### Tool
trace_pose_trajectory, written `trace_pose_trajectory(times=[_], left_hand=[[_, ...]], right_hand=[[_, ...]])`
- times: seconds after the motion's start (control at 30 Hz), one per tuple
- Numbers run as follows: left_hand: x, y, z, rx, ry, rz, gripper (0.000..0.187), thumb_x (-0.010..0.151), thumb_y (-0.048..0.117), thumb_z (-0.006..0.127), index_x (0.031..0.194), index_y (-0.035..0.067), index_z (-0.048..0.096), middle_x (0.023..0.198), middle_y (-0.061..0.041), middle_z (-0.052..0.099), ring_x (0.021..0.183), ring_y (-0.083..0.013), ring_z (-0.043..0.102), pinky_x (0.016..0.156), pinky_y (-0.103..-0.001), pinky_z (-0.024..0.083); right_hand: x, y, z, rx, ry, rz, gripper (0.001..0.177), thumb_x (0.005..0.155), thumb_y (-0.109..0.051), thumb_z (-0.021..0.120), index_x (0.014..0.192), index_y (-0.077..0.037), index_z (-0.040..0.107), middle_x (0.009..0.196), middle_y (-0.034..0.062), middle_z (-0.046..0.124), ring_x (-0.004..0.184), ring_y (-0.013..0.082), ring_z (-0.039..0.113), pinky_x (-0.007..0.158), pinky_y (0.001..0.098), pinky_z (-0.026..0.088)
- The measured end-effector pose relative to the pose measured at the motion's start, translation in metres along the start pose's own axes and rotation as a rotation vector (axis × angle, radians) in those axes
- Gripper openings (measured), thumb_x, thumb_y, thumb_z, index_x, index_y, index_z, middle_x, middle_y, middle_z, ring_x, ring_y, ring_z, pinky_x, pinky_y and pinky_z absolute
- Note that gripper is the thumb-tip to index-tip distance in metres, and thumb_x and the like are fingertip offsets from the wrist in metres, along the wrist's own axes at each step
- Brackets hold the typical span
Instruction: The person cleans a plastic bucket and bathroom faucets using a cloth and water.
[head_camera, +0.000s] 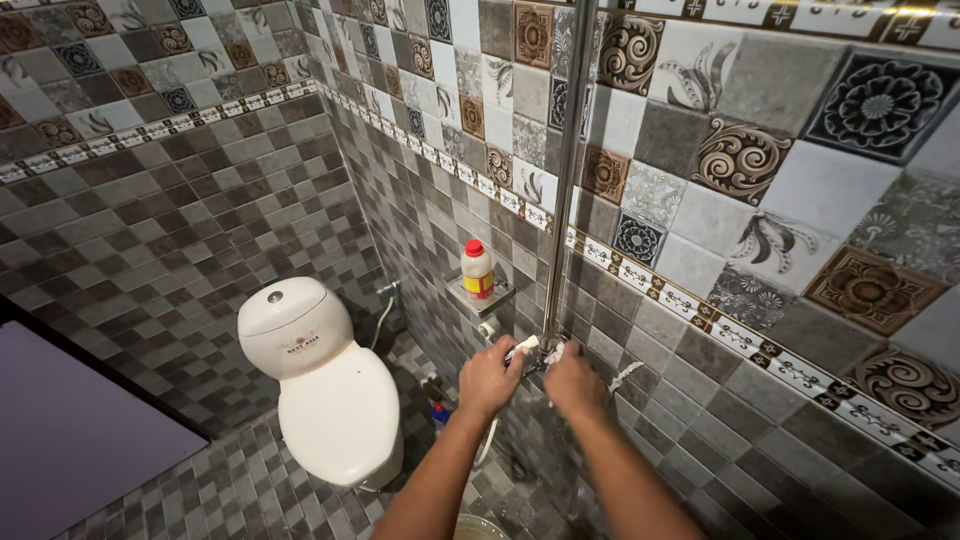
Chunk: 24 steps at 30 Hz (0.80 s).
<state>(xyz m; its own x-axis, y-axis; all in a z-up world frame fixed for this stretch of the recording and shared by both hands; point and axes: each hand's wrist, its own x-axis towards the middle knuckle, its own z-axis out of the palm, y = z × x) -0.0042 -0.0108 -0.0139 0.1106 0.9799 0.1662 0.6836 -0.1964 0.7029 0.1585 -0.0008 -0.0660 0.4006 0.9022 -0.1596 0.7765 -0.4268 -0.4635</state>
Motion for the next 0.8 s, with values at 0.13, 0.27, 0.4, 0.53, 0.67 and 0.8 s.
trace_pose_trajectory(times=[0.13,0.27,0.4,0.53,0.67,0.8], left_hand=[[-0.002,-0.006,0.002,-0.019,0.026,0.044,0.03,0.094,0.048,0.059,0.103,0.021,0.068,0.084,-0.014,0.074,0.085,-0.041,0.07,0.073,-0.052,0.053],[0.001,-0.013,0.007,-0.088,-0.005,0.004,0.029,0.095,0.046,0.057,0.105,0.021,0.067,0.091,-0.016,0.073,0.091,-0.0426,0.068,0.076,-0.053,0.053],[0.003,-0.017,0.008,-0.09,-0.021,0.021,0.029,0.095,0.046,0.056,0.107,0.022,0.066,0.094,-0.015,0.074,0.095,-0.0427,0.068,0.078,-0.053,0.053],[0.006,-0.017,0.011,-0.053,-0.018,0.01,0.029,0.096,0.046,0.056,0.105,0.02,0.065,0.093,-0.016,0.074,0.093,-0.0436,0.067,0.078,-0.054,0.052],[0.006,-0.017,0.009,-0.056,0.014,0.08,0.03,0.097,0.045,0.055,0.103,0.017,0.064,0.093,-0.017,0.073,0.091,-0.0448,0.067,0.076,-0.056,0.051],[0.002,-0.017,0.006,-0.094,0.0,0.066,0.029,0.096,0.044,0.056,0.101,0.016,0.063,0.091,-0.017,0.073,0.09,-0.0448,0.067,0.075,-0.055,0.052]], right_hand=[[-0.005,0.011,0.005,0.089,0.003,-0.059,0.043,0.1,-0.033,0.057,0.133,-0.009,0.043,0.121,0.0272,0.064,0.111,0.0497,0.063,0.093,0.0586,0.051],[-0.03,0.019,0.025,-0.043,0.257,-0.273,0.041,0.098,-0.026,0.055,0.135,-0.013,0.044,0.117,0.0249,0.06,0.105,0.0462,0.066,0.086,0.056,0.054],[-0.002,0.026,0.038,-0.029,0.121,-0.167,0.041,0.096,-0.029,0.057,0.131,-0.012,0.046,0.121,0.0273,0.059,0.103,0.0476,0.067,0.087,0.0565,0.055],[0.058,0.041,0.045,0.119,0.028,-0.138,0.043,0.095,-0.032,0.061,0.126,-0.005,0.046,0.116,0.0316,0.065,0.109,0.0525,0.063,0.094,0.0596,0.05],[0.027,0.041,0.038,0.127,0.033,-0.169,0.041,0.096,-0.031,0.057,0.124,-0.004,0.043,0.115,0.0333,0.064,0.107,0.0529,0.064,0.092,0.0602,0.051],[-0.018,0.012,0.042,-0.106,0.274,-0.18,0.025,0.102,-0.023,0.047,0.123,-0.008,0.046,0.116,0.0293,0.063,0.101,0.0458,0.069,0.081,0.0555,0.058]])
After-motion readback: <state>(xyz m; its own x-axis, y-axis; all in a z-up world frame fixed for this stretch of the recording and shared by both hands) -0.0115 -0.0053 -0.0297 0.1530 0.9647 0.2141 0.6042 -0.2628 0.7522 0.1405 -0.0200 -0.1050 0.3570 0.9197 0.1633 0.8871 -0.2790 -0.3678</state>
